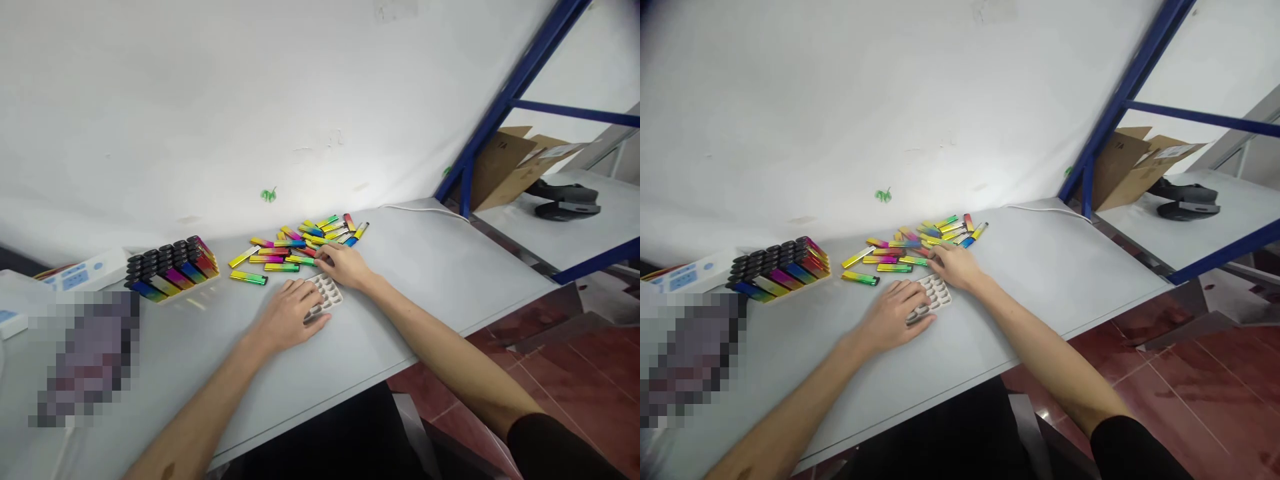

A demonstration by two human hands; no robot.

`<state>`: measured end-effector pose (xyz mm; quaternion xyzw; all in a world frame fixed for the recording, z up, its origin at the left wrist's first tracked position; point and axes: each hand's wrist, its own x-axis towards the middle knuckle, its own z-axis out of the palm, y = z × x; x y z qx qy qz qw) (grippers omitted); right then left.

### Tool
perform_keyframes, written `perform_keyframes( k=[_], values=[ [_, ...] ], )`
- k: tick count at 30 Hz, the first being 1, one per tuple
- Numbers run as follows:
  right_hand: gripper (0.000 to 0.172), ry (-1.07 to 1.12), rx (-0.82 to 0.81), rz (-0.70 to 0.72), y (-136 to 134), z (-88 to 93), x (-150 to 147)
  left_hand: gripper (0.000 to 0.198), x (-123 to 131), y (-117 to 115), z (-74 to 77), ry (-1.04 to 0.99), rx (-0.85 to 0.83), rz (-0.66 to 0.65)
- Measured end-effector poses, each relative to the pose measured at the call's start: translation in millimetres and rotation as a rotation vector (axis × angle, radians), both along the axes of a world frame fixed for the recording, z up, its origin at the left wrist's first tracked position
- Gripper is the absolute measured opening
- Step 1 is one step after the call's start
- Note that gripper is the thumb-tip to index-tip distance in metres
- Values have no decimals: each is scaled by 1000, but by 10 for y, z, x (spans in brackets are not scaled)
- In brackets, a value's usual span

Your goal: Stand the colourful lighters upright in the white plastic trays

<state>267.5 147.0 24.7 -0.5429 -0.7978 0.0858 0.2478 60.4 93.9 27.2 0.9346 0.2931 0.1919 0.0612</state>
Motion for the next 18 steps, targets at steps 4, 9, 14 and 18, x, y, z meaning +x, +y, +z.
perform_keyframes(
  k=[4,9,14,18],
  values=[
    [24,-29,-36,26,96,-10,-19,20,-28,-30,11,-51,-63,-10],
    [19,-3,-133,-42,-22,-23,32,16,-23,-73,11,-90,-113,-24],
    [16,179,-91,-96,-124,-18,25,12,-11,-88,-6,-127,-107,-11],
    [16,589,-88,-74,-118,11,15,11,-14,-93,-14,-138,-88,13]
  ],
)
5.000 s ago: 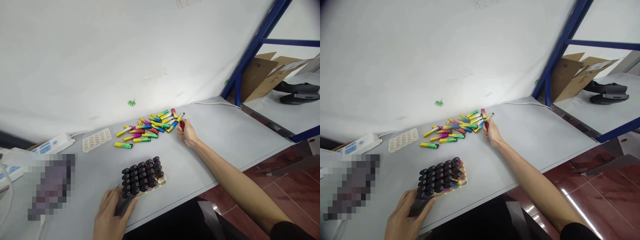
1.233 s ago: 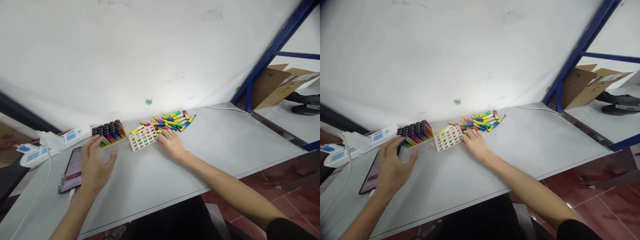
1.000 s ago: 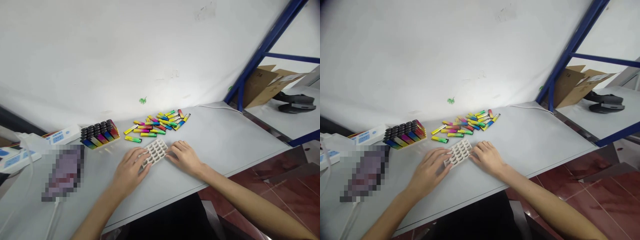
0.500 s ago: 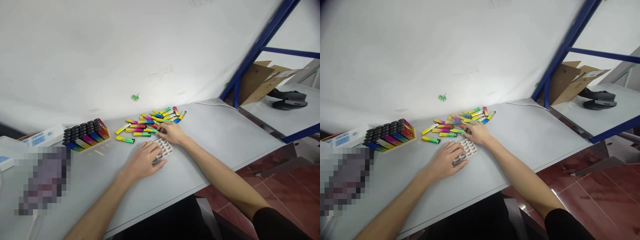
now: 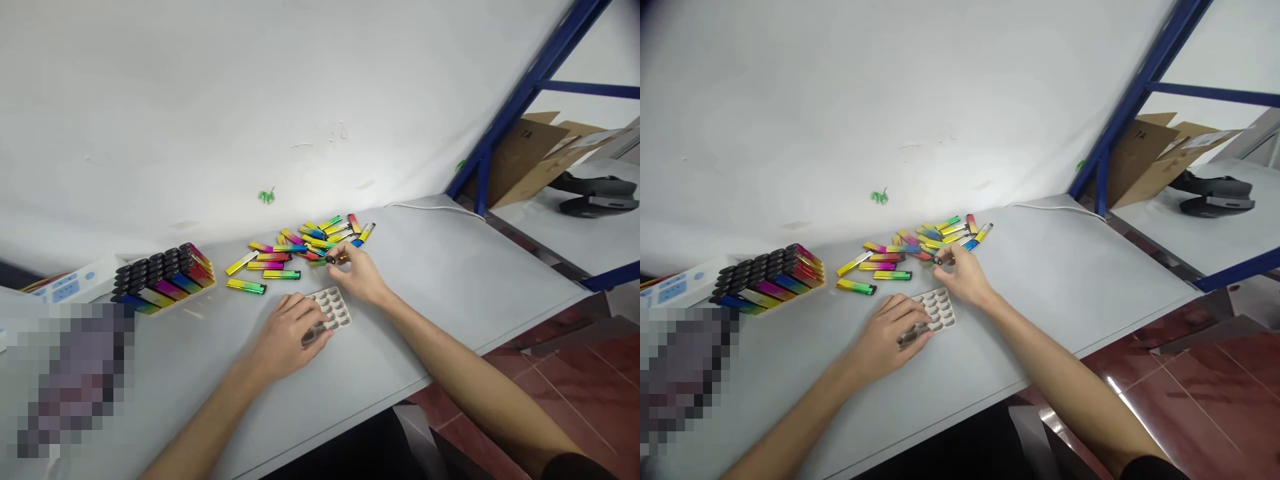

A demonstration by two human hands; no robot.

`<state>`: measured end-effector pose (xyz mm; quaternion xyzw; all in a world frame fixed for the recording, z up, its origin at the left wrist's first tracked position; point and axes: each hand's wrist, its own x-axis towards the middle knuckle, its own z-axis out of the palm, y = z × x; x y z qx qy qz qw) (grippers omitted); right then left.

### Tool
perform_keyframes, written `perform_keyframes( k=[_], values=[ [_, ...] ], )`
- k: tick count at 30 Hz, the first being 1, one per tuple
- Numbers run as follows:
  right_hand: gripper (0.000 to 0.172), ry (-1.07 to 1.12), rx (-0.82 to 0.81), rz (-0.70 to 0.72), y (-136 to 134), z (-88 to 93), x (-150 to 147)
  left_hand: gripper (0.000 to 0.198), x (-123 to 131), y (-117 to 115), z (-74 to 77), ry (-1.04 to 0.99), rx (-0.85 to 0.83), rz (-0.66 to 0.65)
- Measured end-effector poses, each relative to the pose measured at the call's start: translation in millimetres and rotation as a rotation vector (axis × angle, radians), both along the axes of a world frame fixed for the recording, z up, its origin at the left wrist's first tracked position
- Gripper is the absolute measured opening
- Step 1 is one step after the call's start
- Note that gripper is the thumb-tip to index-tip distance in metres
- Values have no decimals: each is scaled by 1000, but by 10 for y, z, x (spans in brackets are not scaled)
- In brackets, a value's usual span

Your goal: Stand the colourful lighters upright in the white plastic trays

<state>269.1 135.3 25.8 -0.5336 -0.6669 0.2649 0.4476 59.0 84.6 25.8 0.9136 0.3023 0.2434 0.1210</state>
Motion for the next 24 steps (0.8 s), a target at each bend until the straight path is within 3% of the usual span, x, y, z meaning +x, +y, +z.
perform_keyframes(
  k=[4,7,11,14,18,24],
  values=[
    [22,339,-56,61,22,52,-7,14,-43,25,17,-2,51,64],
    [32,457,-174,83,20,83,-16,30,-96,55,26,63,53,108],
    [39,530,-276,14,30,55,-17,58,-130,72,20,177,-37,121],
    [43,486,-259,-61,56,-3,-6,68,-124,56,22,218,-73,144],
    [42,395,-186,-40,56,-27,-3,72,-129,34,34,244,-95,184],
    [54,568,-207,43,-8,47,-33,70,-148,52,49,263,-89,216]
  ],
)
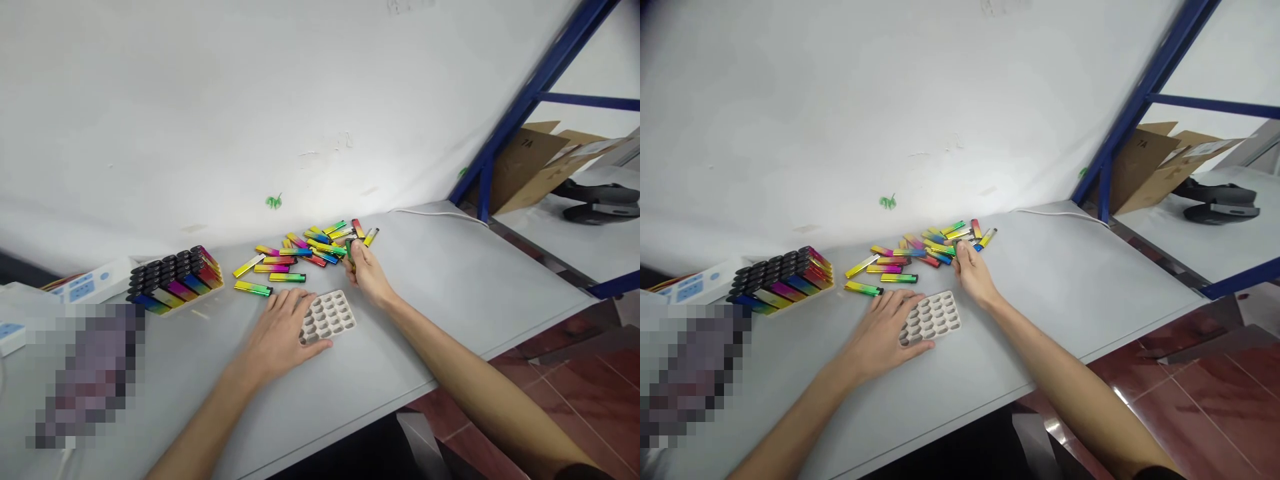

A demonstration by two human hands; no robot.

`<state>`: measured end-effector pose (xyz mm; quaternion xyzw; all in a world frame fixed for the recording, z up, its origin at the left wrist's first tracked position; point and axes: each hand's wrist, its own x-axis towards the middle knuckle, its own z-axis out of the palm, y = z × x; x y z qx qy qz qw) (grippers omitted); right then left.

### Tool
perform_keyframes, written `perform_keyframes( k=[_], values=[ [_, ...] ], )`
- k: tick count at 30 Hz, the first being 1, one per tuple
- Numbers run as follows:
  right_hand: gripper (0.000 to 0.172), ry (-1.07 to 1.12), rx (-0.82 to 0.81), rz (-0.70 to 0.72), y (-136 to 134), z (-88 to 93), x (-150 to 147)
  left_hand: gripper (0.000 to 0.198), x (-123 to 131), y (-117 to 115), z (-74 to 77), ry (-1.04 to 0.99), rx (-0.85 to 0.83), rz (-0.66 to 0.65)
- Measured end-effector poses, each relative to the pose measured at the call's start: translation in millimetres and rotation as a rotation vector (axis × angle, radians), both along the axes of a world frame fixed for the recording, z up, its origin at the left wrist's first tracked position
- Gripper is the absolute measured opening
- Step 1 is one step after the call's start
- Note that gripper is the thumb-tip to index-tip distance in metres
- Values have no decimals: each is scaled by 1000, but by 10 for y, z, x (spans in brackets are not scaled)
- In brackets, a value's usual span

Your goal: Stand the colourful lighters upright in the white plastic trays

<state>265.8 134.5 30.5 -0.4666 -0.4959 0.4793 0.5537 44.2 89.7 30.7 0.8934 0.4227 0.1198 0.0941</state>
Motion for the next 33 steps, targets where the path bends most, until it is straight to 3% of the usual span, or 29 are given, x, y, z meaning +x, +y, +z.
perform_keyframes(
  k=[4,11,28,33],
  values=[
    [60,117,-190,33,-5,21,-10,72,6,6,30,7,-30,40],
    [56,261,-315,101,4,33,-13,74,-8,8,41,3,-33,79],
    [55,327,-370,135,7,26,-4,82,-201,62,101,38,-64,86],
    [51,325,-390,101,2,61,-5,71,-275,90,145,59,-88,45]
  ],
)
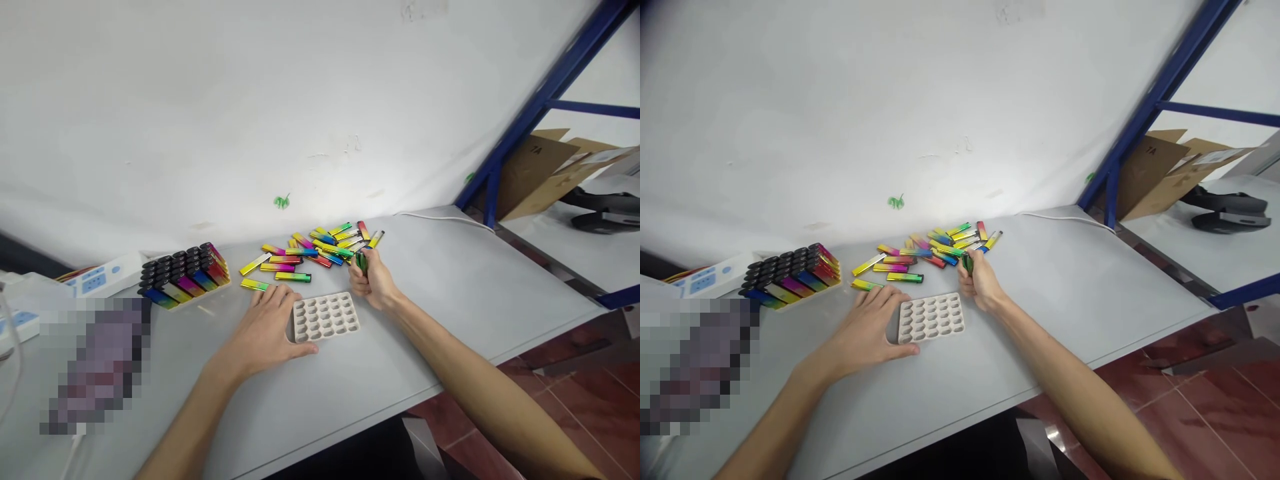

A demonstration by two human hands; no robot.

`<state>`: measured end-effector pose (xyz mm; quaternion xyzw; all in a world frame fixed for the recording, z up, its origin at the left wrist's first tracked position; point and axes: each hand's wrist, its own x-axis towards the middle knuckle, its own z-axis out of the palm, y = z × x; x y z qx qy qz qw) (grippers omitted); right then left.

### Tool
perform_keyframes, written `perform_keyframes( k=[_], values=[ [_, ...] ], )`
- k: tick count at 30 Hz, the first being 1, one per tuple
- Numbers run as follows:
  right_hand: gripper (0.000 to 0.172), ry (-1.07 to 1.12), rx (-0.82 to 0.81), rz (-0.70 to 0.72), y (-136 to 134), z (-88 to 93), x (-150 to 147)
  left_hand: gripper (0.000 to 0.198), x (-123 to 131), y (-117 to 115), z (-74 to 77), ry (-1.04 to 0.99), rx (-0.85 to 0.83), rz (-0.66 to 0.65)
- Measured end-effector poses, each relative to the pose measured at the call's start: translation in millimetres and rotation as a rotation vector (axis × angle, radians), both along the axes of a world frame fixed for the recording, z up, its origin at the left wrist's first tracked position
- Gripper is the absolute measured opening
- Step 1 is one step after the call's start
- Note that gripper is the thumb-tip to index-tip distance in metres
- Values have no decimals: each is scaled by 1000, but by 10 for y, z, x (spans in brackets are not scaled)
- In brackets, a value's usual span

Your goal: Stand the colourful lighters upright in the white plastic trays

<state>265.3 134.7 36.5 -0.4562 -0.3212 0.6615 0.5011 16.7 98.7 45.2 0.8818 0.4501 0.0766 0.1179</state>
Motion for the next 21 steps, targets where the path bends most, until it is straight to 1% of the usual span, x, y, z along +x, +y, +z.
perform_keyframes(
  k=[3,6,8,9,11,12,16,18,21],
  values=[
    [51,-11,4,-1,2,-22,-8,62,-13,5,46,4,-23,-6],
    [51,-1,16,21,2,-73,-29,59,-23,12,66,1,-30,-6],
    [45,16,76,11,-6,-99,-47,60,-24,17,54,-2,-31,1],
    [39,9,123,-4,-13,-103,-55,61,-21,18,42,-3,-31,5],
    [27,-57,228,-36,-29,-94,-66,61,1,15,14,-10,-27,13],
    [24,-108,281,-35,-38,-82,-69,61,19,9,1,-19,-25,15],
    [18,-348,430,40,-65,-39,-70,61,122,-42,-27,-66,-30,17],
    [18,-417,455,81,-75,-42,-70,59,166,-73,-34,-87,-44,19],
    [31,-410,475,101,-86,-59,-67,62,197,-102,-58,-115,-58,31]
  ],
)
